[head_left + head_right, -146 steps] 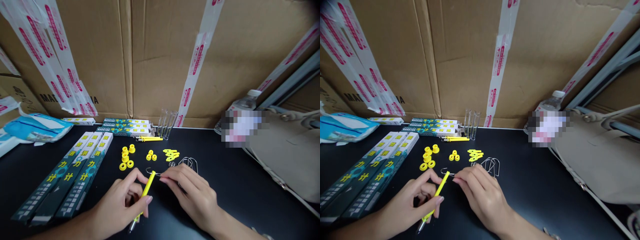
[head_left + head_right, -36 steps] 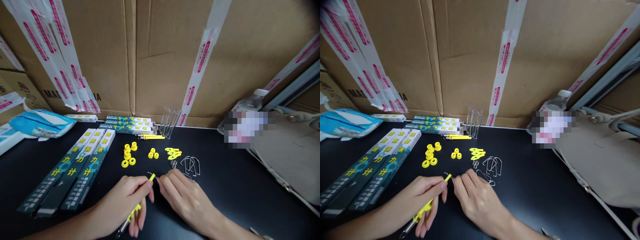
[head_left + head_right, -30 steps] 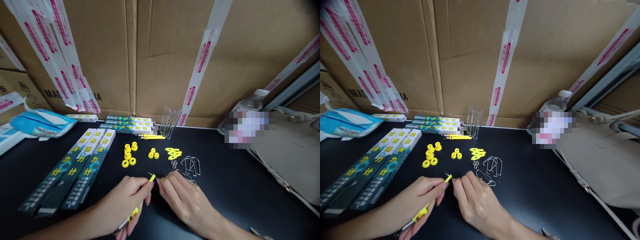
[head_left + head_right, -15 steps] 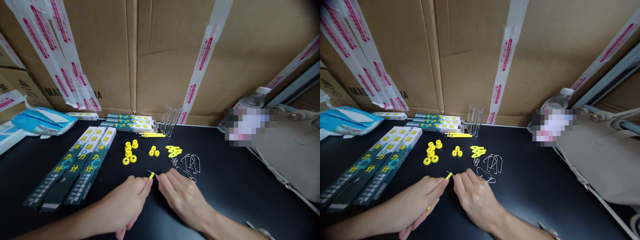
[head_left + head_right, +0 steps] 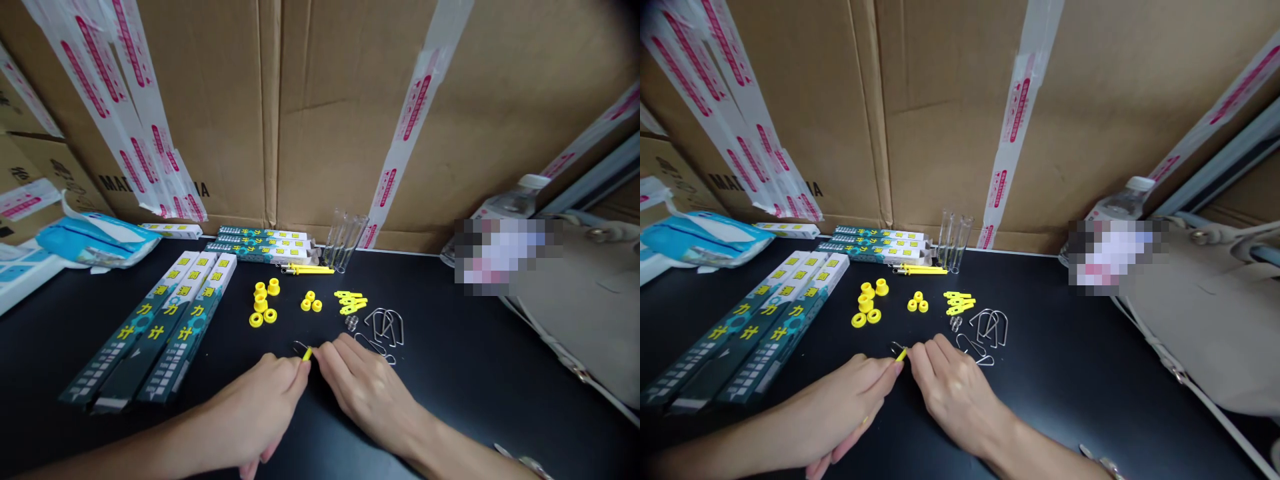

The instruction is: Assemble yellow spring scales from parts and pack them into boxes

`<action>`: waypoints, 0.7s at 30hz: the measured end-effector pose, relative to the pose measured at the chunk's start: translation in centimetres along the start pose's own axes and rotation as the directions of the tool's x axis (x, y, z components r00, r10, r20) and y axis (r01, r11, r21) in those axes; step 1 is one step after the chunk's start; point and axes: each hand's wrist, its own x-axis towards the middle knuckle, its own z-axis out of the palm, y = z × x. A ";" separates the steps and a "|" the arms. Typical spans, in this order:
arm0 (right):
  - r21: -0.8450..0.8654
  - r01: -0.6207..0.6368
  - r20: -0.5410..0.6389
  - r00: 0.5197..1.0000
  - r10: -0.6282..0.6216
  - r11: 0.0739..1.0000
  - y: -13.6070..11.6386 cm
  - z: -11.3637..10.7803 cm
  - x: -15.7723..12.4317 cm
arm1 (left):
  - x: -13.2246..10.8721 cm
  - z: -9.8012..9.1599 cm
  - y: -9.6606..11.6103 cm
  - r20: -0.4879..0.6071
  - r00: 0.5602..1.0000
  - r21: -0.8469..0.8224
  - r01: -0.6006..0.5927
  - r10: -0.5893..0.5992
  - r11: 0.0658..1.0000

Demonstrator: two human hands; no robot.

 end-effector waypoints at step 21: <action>0.779 -0.616 0.494 0.717 0.492 0.116 0.7 -0.3 0.5 | -0.4 -0.8 -0.2 -0.118 0.961 -0.296 -0.273 0.249 0.915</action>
